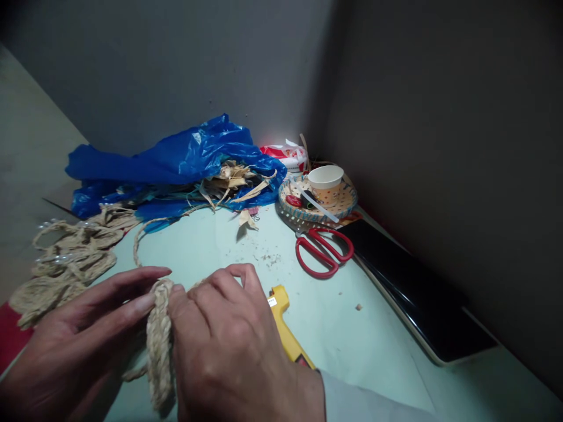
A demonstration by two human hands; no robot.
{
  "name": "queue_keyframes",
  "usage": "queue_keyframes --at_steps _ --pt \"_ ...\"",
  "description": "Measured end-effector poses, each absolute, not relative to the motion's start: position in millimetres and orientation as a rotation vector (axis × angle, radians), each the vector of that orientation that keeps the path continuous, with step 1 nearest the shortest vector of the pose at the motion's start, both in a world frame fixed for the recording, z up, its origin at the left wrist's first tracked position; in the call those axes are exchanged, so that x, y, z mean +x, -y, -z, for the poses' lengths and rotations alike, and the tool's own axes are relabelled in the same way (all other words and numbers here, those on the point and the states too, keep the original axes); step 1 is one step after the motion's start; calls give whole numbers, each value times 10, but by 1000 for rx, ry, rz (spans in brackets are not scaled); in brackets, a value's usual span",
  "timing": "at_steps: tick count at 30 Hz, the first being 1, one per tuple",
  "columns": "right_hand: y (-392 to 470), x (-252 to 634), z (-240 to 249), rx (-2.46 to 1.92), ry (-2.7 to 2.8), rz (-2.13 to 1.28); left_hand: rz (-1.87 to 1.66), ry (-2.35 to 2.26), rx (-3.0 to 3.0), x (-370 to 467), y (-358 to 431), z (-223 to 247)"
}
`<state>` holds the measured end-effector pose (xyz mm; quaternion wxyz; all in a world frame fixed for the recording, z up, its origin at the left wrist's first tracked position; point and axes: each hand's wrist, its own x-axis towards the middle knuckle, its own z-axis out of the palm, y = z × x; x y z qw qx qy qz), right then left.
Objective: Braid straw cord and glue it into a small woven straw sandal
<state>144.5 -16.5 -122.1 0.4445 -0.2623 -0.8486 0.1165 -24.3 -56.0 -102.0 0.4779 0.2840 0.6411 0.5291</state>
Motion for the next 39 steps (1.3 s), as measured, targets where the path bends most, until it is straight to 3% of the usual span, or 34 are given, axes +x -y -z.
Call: queue_keyframes --at_steps 15,39 --pt "138 1505 1194 -677 2249 -312 -1170 -1589 807 -275 545 1084" --pt "170 1475 1258 -690 2192 -226 -1309 -1851 950 -459 537 1284"
